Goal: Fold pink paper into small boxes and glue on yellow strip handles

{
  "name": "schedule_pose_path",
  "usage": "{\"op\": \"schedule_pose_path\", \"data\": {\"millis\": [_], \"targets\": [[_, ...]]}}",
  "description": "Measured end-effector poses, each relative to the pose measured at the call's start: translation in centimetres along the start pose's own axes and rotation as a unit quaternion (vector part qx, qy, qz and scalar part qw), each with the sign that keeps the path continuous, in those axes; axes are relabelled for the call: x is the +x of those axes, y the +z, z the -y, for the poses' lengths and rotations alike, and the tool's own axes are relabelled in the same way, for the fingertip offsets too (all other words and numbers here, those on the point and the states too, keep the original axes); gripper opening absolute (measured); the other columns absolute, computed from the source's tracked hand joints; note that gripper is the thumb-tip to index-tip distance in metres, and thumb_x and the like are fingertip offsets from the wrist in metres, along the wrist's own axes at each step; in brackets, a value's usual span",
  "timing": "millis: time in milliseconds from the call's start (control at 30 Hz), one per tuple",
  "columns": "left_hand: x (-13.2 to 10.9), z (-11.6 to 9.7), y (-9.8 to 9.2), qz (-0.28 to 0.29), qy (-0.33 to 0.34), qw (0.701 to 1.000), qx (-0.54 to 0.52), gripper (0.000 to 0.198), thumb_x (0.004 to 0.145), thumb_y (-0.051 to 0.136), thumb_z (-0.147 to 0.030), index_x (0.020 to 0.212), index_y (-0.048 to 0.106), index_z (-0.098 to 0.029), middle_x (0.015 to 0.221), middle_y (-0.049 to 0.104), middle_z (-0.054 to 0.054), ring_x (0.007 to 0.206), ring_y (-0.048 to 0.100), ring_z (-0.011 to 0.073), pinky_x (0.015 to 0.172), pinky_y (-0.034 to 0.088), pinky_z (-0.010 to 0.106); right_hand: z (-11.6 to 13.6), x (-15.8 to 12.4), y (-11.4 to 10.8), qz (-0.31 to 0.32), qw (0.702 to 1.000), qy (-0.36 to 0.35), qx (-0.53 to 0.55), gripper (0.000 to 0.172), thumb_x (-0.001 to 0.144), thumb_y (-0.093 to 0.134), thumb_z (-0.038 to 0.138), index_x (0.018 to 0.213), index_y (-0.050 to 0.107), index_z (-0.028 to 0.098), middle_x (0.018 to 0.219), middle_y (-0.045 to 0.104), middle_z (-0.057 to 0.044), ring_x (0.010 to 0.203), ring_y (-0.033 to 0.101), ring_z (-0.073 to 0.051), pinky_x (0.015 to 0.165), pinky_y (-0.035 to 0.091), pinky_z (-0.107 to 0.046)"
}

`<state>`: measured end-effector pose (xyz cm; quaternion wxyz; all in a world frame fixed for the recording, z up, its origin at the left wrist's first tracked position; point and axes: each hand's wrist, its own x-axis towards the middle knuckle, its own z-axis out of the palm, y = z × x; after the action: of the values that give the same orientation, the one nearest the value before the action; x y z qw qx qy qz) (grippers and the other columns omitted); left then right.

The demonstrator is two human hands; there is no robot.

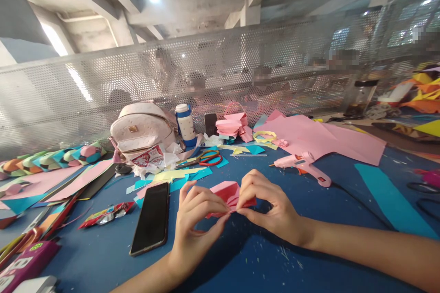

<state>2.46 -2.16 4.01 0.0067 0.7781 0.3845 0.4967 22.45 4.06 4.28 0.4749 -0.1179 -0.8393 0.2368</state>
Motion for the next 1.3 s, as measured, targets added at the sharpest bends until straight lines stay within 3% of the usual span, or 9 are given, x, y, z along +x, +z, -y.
{"op": "schedule_pose_path", "data": {"millis": [1300], "targets": [[0.03, -0.05, 0.08, -0.006, -0.004, 1.0, -0.001, 0.016, 0.083, 0.069, -0.01, 0.078, 0.063, -0.024, 0.077, 0.07, -0.005, 0.078, 0.061, 0.0153, 0.1, 0.028, 0.045, -0.37, -0.1, 0.38, -0.002, 1.0, 0.008, 0.004, 0.006, 0.085, 0.068, 0.017, 0.085, 0.063, 0.02, 0.08, 0.061, -0.002, 0.083, 0.051, -0.018, 0.078, 0.043, -0.035]]}}
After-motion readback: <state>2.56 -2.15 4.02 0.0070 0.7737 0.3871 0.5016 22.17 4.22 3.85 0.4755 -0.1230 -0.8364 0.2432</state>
